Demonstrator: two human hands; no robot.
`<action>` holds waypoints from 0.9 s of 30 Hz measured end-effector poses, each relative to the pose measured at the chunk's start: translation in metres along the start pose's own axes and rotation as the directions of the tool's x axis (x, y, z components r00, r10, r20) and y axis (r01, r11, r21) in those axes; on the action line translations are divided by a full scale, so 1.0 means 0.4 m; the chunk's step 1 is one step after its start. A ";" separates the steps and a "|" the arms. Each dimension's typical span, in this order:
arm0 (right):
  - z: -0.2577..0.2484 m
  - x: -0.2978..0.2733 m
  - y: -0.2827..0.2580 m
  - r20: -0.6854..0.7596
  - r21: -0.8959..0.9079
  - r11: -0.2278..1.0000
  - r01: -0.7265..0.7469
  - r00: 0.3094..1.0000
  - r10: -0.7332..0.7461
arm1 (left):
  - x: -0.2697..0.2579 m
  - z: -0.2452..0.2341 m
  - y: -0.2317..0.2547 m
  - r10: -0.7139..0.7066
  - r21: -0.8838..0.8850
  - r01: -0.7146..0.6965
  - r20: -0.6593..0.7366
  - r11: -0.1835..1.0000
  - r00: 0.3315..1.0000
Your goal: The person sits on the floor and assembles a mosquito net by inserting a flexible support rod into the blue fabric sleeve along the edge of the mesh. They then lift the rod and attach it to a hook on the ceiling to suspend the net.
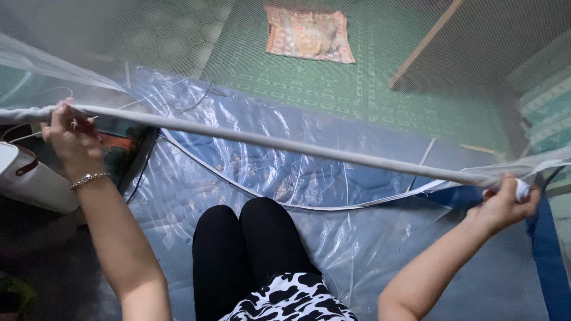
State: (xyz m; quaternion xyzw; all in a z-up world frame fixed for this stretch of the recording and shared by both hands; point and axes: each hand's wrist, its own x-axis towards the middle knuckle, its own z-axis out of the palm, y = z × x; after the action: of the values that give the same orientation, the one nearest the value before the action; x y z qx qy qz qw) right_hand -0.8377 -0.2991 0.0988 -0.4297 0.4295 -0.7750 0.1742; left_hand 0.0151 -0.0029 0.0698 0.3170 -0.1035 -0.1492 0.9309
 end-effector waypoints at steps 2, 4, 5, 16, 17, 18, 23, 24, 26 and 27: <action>-0.039 0.044 0.050 0.107 0.348 0.891 -0.293 0.956 0.272 | 0.034 -0.025 0.003 -0.124 -0.136 0.114 -0.065 0.984 0.990; -0.068 0.091 0.073 0.312 0.612 0.608 -0.506 0.861 0.402 | 0.068 -0.052 -0.002 -0.190 -0.291 0.177 -0.019 0.940 0.982; -0.068 0.107 0.074 0.428 0.699 0.426 -0.575 0.813 0.395 | 0.085 -0.058 0.003 -0.182 -0.373 0.190 0.056 0.908 0.982; 0.065 0.019 -0.197 0.455 0.601 0.600 -0.528 0.843 0.287 | -0.029 0.111 0.075 -0.103 -0.224 0.131 0.131 0.966 0.986; 0.049 0.028 -0.168 0.398 0.635 0.614 -0.469 0.880 0.261 | -0.036 0.103 0.071 -0.053 -0.193 0.081 0.146 0.978 0.988; 0.028 0.037 -0.136 0.340 0.665 0.626 -0.407 0.911 0.232 | -0.037 0.091 0.068 -0.003 -0.164 0.030 0.164 0.986 0.987; -0.054 0.072 -0.015 0.083 0.209 0.976 -0.052 0.996 0.035 | 0.001 -0.001 0.054 0.171 0.108 -0.176 0.055 0.978 0.984; -0.060 0.082 0.001 0.058 0.180 0.983 -0.034 0.998 0.024 | 0.012 -0.025 0.050 0.212 0.158 -0.216 0.039 0.964 0.976; -0.049 0.103 0.035 0.025 0.329 0.930 -0.164 0.986 0.165 | 0.061 -0.044 0.041 0.163 0.011 -0.163 0.022 0.987 0.986; -0.052 0.111 0.047 0.017 0.401 0.889 -0.221 0.972 0.234 | 0.077 -0.050 0.036 0.135 -0.065 -0.134 0.015 0.989 0.991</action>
State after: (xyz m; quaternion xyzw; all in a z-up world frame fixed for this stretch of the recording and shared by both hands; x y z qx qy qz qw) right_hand -0.8821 -0.3275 0.1010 -0.3194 0.3121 -0.8271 0.3412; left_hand 0.0527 0.0083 0.0662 0.2780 -0.1287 -0.0925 0.9474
